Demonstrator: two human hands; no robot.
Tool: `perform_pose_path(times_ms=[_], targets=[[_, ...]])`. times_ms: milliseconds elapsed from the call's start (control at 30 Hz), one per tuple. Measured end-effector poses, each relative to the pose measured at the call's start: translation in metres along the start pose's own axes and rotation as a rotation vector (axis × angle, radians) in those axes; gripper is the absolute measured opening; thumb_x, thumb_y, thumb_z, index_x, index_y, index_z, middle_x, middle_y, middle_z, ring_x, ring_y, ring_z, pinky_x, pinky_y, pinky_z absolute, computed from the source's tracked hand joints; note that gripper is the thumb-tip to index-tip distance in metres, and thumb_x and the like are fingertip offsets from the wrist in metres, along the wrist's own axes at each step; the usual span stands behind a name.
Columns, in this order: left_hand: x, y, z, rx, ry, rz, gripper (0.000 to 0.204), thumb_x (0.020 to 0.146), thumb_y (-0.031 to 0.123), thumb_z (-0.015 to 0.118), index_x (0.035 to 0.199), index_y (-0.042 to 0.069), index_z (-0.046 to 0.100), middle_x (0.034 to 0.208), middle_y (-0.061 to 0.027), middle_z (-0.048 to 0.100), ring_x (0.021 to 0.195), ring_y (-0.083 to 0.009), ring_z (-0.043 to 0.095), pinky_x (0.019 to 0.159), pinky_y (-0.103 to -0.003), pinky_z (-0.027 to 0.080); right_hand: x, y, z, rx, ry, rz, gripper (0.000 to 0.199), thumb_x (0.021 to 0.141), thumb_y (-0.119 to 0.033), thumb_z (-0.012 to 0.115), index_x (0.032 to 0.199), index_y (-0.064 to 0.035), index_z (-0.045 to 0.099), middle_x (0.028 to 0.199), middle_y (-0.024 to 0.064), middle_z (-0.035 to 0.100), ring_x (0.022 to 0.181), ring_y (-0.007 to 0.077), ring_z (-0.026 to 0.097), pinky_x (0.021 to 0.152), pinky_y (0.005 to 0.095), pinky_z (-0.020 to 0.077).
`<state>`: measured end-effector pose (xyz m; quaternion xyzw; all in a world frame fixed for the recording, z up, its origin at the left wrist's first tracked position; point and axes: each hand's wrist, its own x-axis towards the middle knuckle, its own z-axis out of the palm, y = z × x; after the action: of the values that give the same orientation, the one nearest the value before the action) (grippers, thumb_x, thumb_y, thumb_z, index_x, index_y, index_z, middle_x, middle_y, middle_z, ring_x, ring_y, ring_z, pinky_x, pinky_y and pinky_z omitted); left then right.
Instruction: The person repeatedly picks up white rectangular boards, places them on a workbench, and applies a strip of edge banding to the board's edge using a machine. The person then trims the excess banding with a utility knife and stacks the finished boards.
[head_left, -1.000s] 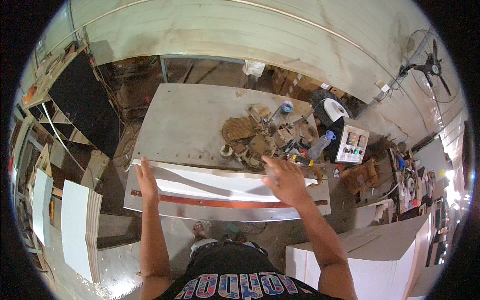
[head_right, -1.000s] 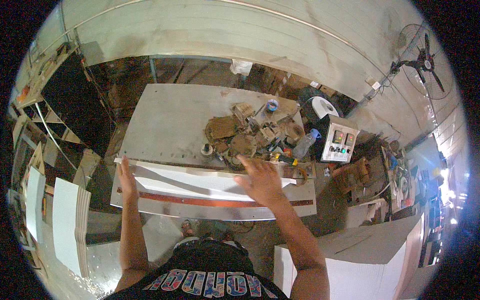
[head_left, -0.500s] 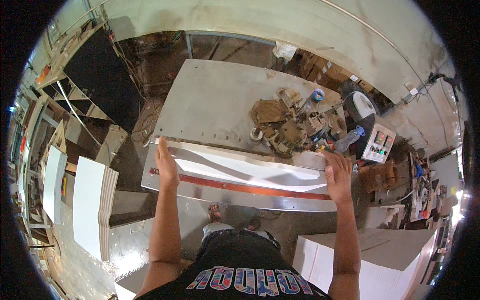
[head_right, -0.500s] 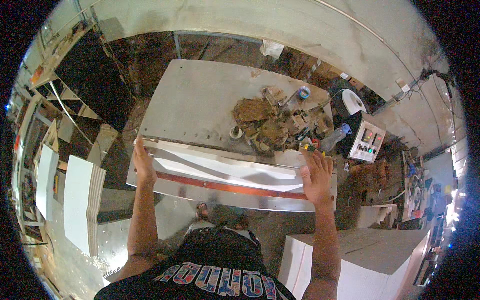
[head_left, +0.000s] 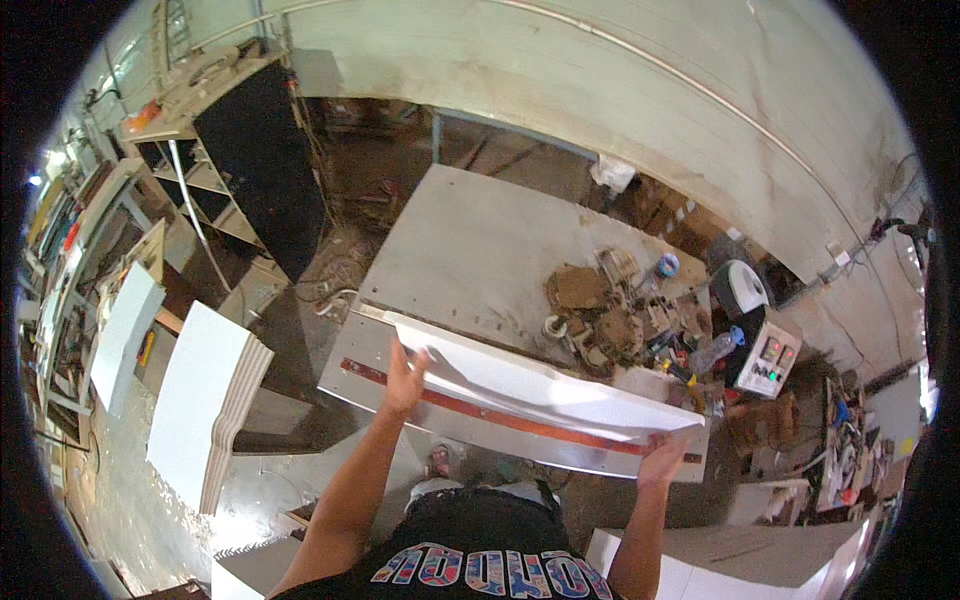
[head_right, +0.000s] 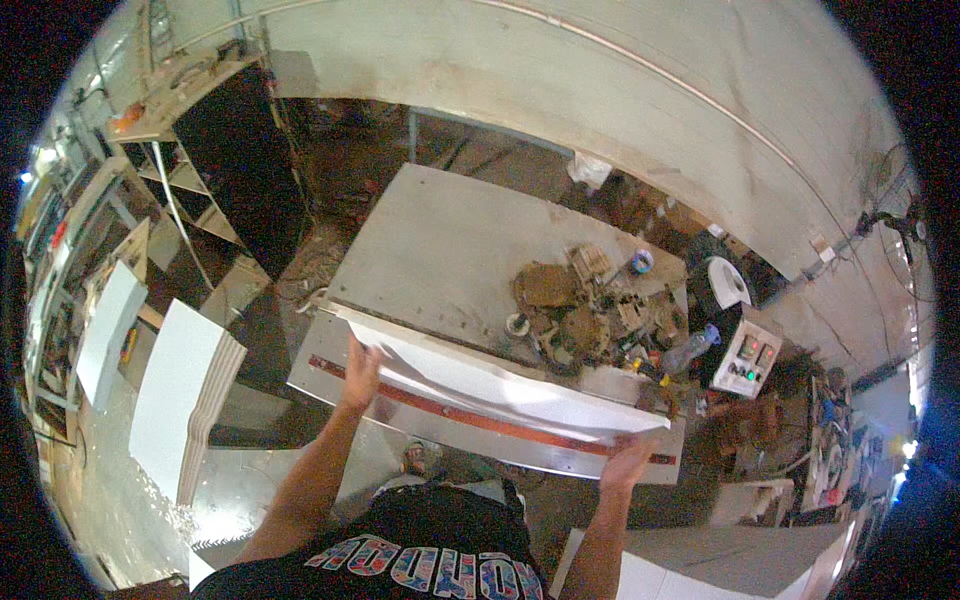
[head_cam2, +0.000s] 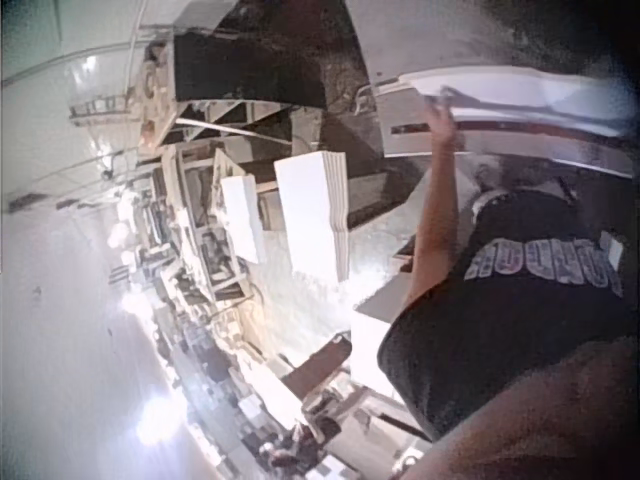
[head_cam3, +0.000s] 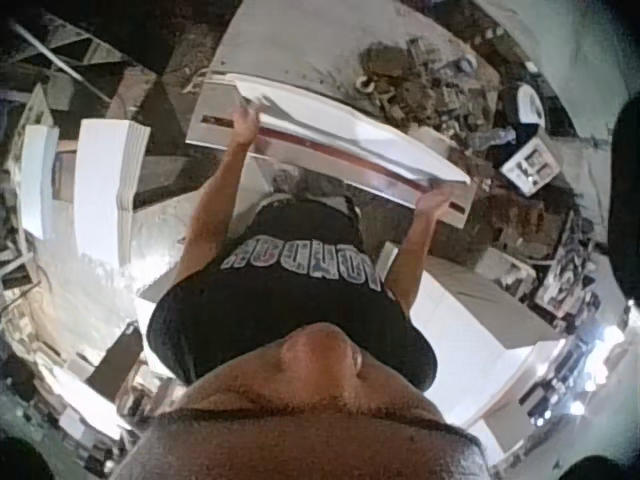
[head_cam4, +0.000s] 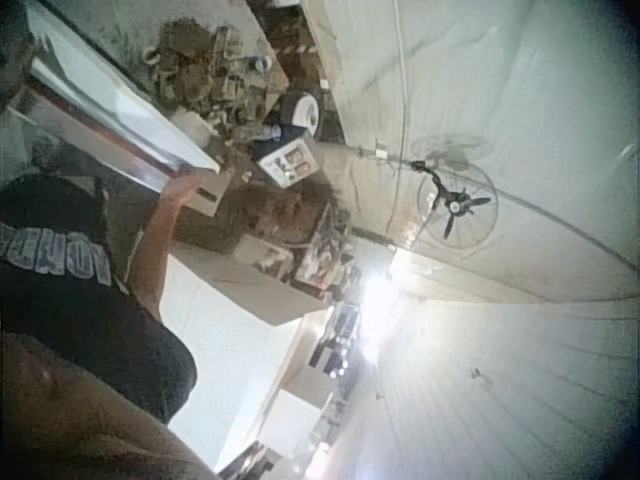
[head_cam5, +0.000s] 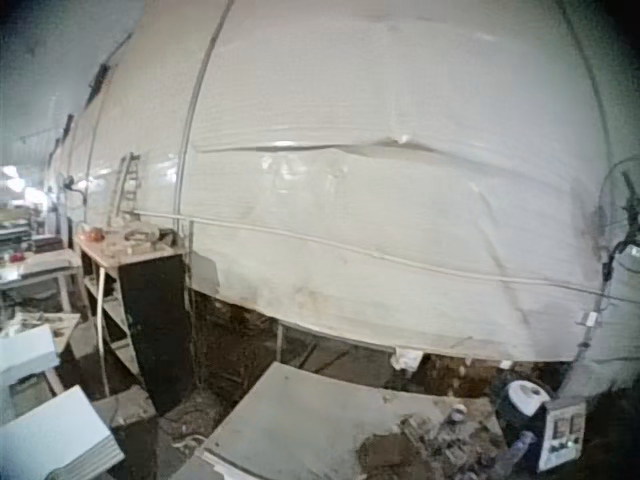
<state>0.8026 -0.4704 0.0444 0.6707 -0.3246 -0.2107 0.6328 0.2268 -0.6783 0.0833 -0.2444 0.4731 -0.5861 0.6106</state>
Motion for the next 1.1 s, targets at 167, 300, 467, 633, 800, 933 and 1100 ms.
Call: perform_pose_path(times_ms=[167, 300, 467, 633, 800, 933, 1100], targets=[[-0.017, -0.036, 0.001, 0.459, -0.03, -0.155, 0.089, 0.099, 0.035, 0.09, 0.16, -0.01, 0.043, 0.149, -0.0294, 0.065, 0.138, -0.0377, 0.063, 0.119, -0.048, 0.05, 0.045, 0.072, -0.035, -0.063, 0.072, -0.015, 0.068, 0.116, -0.053, 0.049, 0.166, -0.007, 0.048, 0.165, 0.0106, 0.055, 0.15, 0.0277, 0.052, 0.125, 0.0475, 0.0394], [-0.061, 0.011, 0.014, -0.012, 0.024, -0.27, 0.078, 0.094, 0.036, 0.095, 0.15, -0.003, 0.057, 0.14, -0.0225, 0.073, 0.125, -0.0316, 0.073, 0.107, -0.051, 0.062, 0.074, 0.072, -0.023, 0.043, 0.074, 0.035, 0.066, 0.114, -0.048, 0.044, 0.163, -0.0039, 0.053, 0.166, 0.0189, 0.055, 0.151, 0.0358, 0.053, 0.131, 0.0522, 0.0356], [-0.172, 0.075, 0.054, -0.133, 0.218, 0.06, 0.087, 0.09, 0.04, 0.098, 0.155, 0.002, 0.054, 0.15, -0.0169, 0.067, 0.144, -0.0296, 0.06, 0.122, -0.05, 0.05, 0.058, 0.051, 0.044, -0.286, -0.279, 0.003, 0.064, 0.113, -0.045, 0.049, 0.163, -0.0058, 0.054, 0.163, 0.0191, 0.058, 0.148, 0.0356, 0.054, 0.13, 0.0517, 0.0373], [-0.32, 0.078, 0.091, -0.174, 0.516, -0.028, 0.086, 0.096, 0.039, 0.094, 0.158, -0.002, 0.05, 0.15, -0.0178, 0.065, 0.144, -0.0261, 0.057, 0.124, -0.046, 0.045, -0.003, 0.023, 0.093, -0.55, -0.679, 0.056, 0.061, 0.112, -0.043, 0.055, 0.163, -0.0076, 0.055, 0.161, 0.0194, 0.06, 0.145, 0.0354, 0.056, 0.128, 0.0513, 0.039], [-0.479, 0.085, 0.142, -0.403, 0.907, -0.185, 0.076, 0.103, 0.032, 0.088, 0.159, -0.001, 0.049, 0.148, -0.0157, 0.067, 0.138, -0.0243, 0.063, 0.118, -0.046, 0.051, -0.065, 0.0, 0.126, -0.691, -1.036, 0.137, 0.06, 0.111, -0.04, 0.06, 0.163, -0.0095, 0.056, 0.158, 0.0196, 0.062, 0.142, 0.0352, 0.058, 0.126, 0.0509, 0.0408], [-0.58, 0.086, 0.162, -0.236, 1.319, -0.501, 0.072, 0.092, 0.054, 0.094, 0.132, 0.002, 0.066, 0.119, -0.0112, 0.076, 0.111, -0.0209, 0.071, 0.097, -0.039, 0.058, -0.12, -0.007, 0.142, -0.795, -1.308, 0.209, 0.059, 0.111, -0.038, 0.064, 0.163, -0.011, 0.057, 0.156, 0.0198, 0.064, 0.14, 0.035, 0.06, 0.125, 0.0505, 0.0422], [-0.7, 0.074, 0.18, -0.142, 1.739, -0.767, 0.083, 0.087, 0.071, 0.089, 0.128, 0.001, 0.072, 0.12, -0.0182, 0.078, 0.115, -0.0303, 0.075, 0.099, -0.045, 0.059, -0.196, -0.005, 0.144, -0.95, -1.654, 0.315, 0.059, 0.11, -0.035, 0.069, 0.163, -0.0129, 0.058, 0.154, 0.02, 0.067, 0.137, 0.0349, 0.061, 0.123, 0.0501, 0.0439]])
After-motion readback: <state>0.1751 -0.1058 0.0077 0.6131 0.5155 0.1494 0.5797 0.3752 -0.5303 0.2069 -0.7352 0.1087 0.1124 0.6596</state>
